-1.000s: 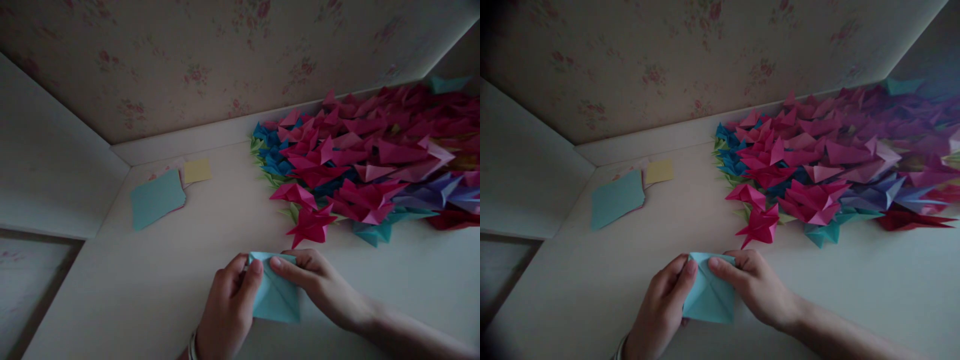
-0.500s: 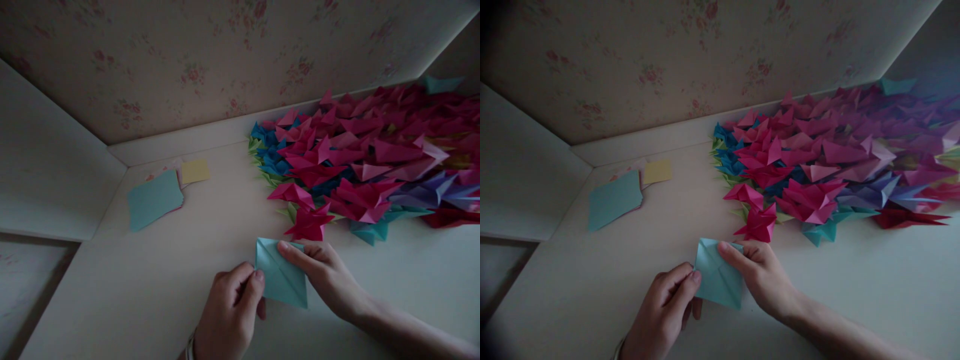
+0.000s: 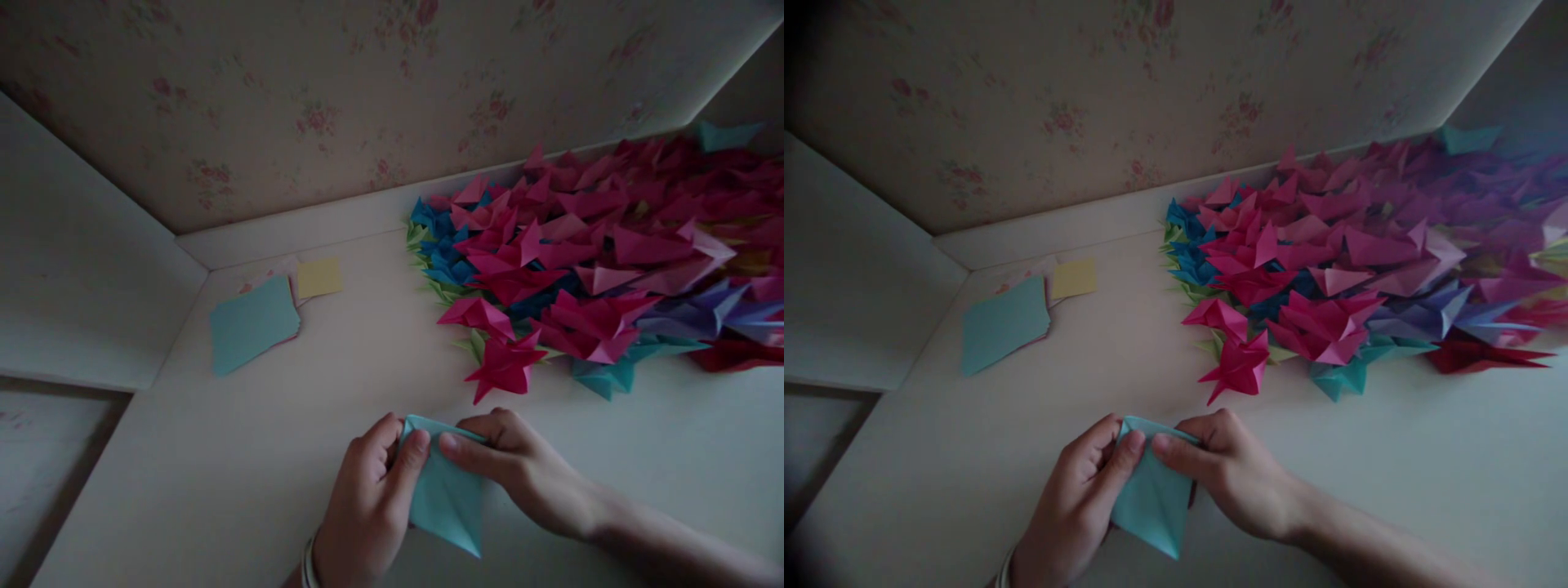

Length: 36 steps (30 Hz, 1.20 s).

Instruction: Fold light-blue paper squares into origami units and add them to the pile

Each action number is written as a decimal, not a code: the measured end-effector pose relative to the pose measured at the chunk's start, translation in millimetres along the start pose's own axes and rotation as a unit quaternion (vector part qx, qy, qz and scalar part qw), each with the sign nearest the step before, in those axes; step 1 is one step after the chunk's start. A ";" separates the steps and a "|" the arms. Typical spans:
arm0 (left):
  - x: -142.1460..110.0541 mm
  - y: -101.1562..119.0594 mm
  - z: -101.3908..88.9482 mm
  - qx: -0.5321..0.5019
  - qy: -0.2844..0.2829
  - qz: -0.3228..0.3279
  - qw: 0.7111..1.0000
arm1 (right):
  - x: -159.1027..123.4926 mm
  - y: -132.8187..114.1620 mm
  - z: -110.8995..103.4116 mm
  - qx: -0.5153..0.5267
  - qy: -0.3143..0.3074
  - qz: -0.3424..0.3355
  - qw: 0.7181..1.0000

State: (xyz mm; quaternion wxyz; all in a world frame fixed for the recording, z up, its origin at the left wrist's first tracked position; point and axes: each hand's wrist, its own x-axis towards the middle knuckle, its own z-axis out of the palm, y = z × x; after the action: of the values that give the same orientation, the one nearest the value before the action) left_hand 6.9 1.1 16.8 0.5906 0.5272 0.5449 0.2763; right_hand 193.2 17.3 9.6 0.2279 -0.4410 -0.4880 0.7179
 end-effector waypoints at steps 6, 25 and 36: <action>1.6 0.4 -1.9 -0.128 -0.028 -0.053 0.990 | -1.9 -6.8 -1.0 0.068 -0.037 0.002 0.997; 8.6 2.6 -8.7 -0.136 0.066 -0.088 0.985 | -4.5 10.9 -18.3 -0.385 0.038 -0.443 0.809; -1.0 1.3 -15.3 -0.068 -0.024 0.026 0.997 | -7.7 1.7 -14.7 -0.278 0.074 -0.276 0.917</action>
State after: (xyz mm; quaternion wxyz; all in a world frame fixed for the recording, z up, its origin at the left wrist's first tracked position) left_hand -7.4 5.5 20.7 0.6307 0.5063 0.4965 0.3153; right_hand 209.9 18.1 9.3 0.3205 -0.3858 -0.7524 0.4270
